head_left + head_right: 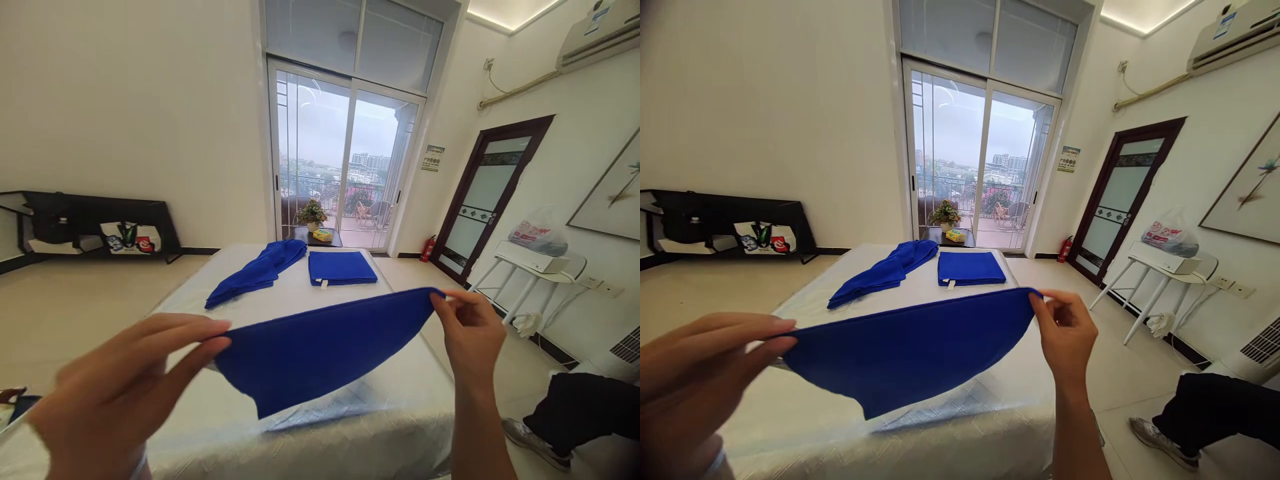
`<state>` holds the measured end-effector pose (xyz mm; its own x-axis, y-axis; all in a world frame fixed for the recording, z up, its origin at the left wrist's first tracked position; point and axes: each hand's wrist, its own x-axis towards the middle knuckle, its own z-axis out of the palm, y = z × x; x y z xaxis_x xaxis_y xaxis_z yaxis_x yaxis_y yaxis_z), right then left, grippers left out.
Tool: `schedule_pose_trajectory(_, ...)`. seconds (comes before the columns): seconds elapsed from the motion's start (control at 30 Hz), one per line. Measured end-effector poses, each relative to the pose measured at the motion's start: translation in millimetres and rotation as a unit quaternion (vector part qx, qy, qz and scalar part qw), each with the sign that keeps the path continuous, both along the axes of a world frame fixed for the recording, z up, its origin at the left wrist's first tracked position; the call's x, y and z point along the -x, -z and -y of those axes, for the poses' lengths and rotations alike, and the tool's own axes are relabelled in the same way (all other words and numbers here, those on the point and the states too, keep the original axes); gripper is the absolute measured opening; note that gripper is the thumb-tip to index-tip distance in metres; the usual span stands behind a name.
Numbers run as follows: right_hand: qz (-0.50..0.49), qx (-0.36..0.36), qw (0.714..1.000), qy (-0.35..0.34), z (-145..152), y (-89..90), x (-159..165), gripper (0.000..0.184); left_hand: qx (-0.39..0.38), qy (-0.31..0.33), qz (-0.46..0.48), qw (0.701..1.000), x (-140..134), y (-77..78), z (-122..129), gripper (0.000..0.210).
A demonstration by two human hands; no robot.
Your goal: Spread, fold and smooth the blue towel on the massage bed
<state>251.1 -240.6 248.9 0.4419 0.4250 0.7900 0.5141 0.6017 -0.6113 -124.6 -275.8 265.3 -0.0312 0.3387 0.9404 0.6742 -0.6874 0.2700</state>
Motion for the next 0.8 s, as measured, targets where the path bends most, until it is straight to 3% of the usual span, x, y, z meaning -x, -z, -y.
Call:
schedule_pose_trajectory(0.1,-0.017,0.048,0.998,0.032,-39,-10.1,-4,0.032,0.003,0.085,-0.051,0.995,-31,-1.0,-3,0.034)
schedule_pose_trajectory(0.27,0.015,0.133,0.991,0.010,-140,-22.8,30,0.026,0.081,0.100,-0.073,0.989,-51,5.6,-36,0.022)
schedule_pose_trajectory(0.33,0.067,0.177,0.982,-0.004,-178,-14.2,64,0.020,0.143,0.083,-0.042,0.985,-41,21.8,-50,0.023)
schedule_pose_trajectory(0.43,0.176,0.261,0.946,-0.083,-212,22.4,124,0.019,0.267,0.023,-0.020,0.963,-13,66.9,-67,0.034)
schedule_pose_trajectory(0.53,0.312,0.300,0.875,-0.215,-205,78.9,170,0.028,0.400,-0.065,-0.057,0.912,16,127.0,-79,0.036)
schedule_pose_trajectory(0.6,0.390,0.316,0.827,-0.252,-182,116.5,178,0.025,0.471,-0.108,-0.085,0.871,32,164.6,-82,0.035)
schedule_pose_trajectory(0.7,0.458,0.318,0.791,-0.252,-132,160.1,154,0.014,0.517,-0.123,-0.098,0.842,50,203.5,-78,0.039)
schedule_pose_trajectory(0.8,0.451,0.350,0.796,-0.203,-81,186.4,103,0.011,0.518,-0.108,-0.085,0.844,62,220.2,-69,0.040)
